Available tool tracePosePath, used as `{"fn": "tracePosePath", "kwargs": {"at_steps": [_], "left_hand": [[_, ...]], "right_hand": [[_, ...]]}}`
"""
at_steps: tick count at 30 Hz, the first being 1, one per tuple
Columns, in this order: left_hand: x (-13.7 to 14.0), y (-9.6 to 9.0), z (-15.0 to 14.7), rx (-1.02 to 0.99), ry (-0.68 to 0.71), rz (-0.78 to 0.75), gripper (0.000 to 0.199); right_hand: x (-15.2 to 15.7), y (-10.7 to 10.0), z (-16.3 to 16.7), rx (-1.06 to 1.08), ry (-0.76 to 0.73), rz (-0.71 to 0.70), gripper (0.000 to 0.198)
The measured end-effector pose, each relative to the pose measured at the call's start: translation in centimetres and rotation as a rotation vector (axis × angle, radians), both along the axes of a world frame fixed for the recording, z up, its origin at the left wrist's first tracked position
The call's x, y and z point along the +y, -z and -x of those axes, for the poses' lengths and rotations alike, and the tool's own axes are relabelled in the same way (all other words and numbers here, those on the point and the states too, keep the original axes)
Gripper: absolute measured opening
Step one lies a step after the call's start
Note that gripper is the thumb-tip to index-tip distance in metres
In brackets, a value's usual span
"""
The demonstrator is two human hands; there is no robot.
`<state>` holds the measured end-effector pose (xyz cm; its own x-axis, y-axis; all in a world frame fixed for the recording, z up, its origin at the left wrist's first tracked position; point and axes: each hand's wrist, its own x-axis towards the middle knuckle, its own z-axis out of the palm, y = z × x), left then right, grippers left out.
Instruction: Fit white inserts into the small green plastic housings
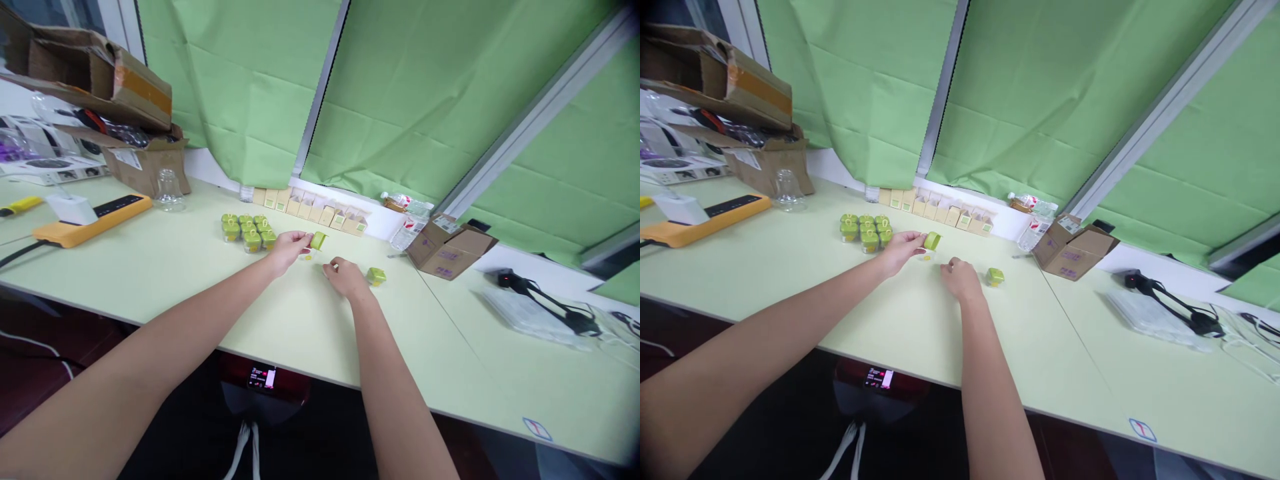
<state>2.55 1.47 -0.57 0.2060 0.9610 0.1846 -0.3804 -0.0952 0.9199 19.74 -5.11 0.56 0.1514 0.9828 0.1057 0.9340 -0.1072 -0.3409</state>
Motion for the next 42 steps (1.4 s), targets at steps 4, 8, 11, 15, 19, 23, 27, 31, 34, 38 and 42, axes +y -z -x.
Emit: {"fn": "tracePosePath", "kwargs": {"at_steps": [4, 8, 11, 15, 19, 23, 27, 31, 34, 38, 42], "left_hand": [[0.0, -0.1, 0.1, -0.009, -0.023, 0.030, 0.033], [0.0, -0.2, 0.4, -0.045, -0.013, 0.067, 0.032], [0.1, -0.2, 0.5, -0.038, -0.007, 0.081, 0.032], [0.2, 0.0, 0.5, -0.021, -0.022, 0.089, 0.030], [0.1, 0.1, 0.5, -0.004, -0.030, 0.096, 0.029], [0.0, 0.1, 0.5, -0.004, -0.038, 0.096, 0.030], [0.1, 0.3, 0.4, -0.003, -0.028, 0.083, 0.030], [0.2, 0.3, 0.3, 0.005, -0.043, 0.087, 0.027], [0.0, 0.3, 0.2, 0.009, -0.036, 0.086, 0.027], [-0.2, 0.5, 0.0, 0.024, -0.024, 0.086, 0.027], [-0.3, 0.6, -0.1, 0.027, -0.022, 0.089, 0.026]], "right_hand": [[0.1, 0.1, 0.4, 0.007, -0.061, -0.081, 0.024], [0.5, 0.2, 0.3, 0.192, 0.020, -0.334, 0.027], [0.9, 0.2, 0.4, 0.520, 0.012, -0.409, 0.035], [1.1, 0.3, 0.7, 0.617, -0.034, -0.490, 0.039], [1.0, 0.6, 1.1, 0.478, -0.101, -0.573, 0.040], [0.5, 0.5, 2.3, 0.316, -0.168, -0.685, 0.035], [-0.5, 0.6, 3.1, 0.233, -0.239, -0.688, 0.034], [-0.9, 1.7, 2.4, 0.194, -0.227, -0.690, 0.039], [-0.5, 2.5, 1.4, 0.226, -0.154, -0.667, 0.039], [0.0, 2.8, 0.7, 0.290, -0.117, -0.653, 0.040], [-0.1, 2.6, 0.7, 0.335, -0.107, -0.634, 0.042]]}}
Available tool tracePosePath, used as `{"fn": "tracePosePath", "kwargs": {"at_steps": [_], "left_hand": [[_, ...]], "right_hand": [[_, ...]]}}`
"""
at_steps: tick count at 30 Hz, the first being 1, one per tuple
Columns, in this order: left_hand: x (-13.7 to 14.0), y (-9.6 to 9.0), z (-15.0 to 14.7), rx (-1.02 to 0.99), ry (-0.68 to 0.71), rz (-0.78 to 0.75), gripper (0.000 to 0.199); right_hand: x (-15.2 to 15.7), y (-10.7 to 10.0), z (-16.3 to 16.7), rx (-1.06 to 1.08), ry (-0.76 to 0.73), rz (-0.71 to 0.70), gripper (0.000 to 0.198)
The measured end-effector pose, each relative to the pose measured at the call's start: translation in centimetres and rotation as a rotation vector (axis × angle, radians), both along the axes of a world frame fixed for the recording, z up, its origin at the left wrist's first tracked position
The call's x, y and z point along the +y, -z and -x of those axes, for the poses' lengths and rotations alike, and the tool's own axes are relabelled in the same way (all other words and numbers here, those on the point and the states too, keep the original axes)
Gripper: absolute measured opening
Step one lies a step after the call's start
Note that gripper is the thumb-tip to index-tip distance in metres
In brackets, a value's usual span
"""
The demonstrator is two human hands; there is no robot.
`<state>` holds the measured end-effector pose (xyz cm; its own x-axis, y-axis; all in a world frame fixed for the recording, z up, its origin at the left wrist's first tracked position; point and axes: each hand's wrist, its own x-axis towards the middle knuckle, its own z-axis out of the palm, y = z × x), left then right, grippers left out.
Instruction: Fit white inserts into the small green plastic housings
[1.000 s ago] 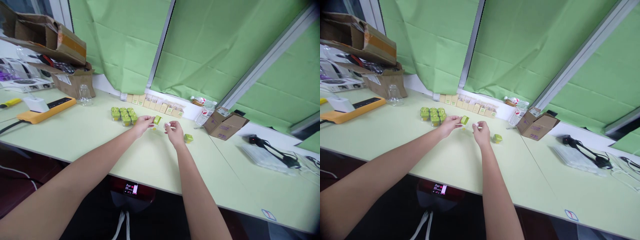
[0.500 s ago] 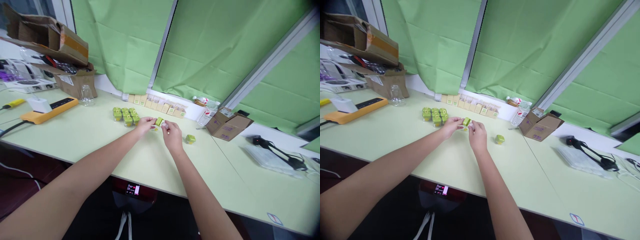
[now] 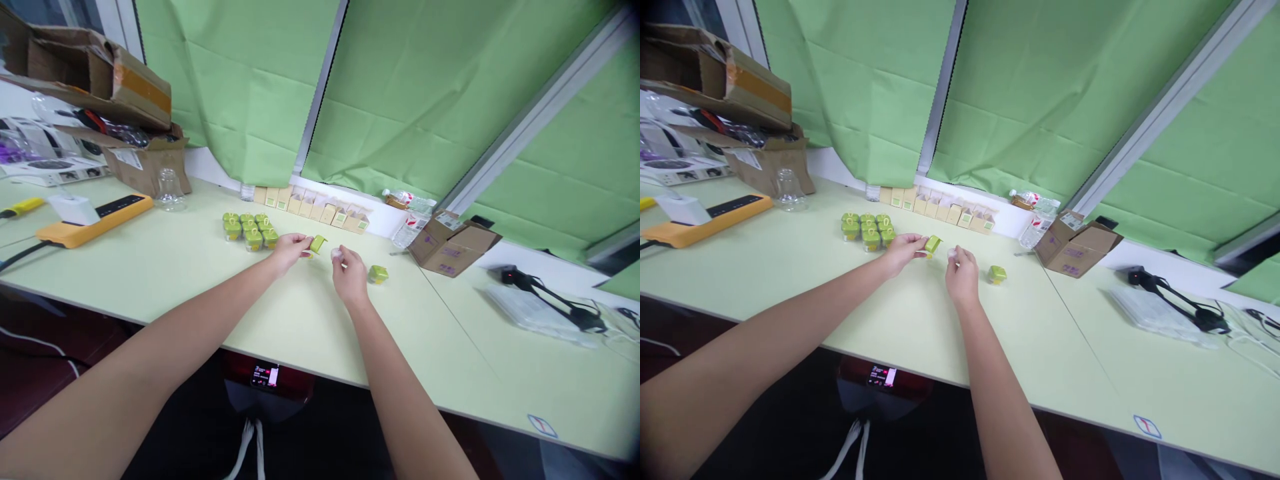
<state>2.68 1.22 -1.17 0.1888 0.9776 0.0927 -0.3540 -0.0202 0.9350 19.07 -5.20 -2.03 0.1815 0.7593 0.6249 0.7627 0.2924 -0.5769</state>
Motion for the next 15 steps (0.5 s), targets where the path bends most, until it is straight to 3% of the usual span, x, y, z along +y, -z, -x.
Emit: {"fn": "tracePosePath", "kwargs": {"at_steps": [15], "left_hand": [[-0.12, 0.29, -0.17, 0.022, 0.016, -0.004, 0.028]], "right_hand": [[-0.09, -0.26, -0.17, 0.099, 0.048, 0.081, 0.046]]}}
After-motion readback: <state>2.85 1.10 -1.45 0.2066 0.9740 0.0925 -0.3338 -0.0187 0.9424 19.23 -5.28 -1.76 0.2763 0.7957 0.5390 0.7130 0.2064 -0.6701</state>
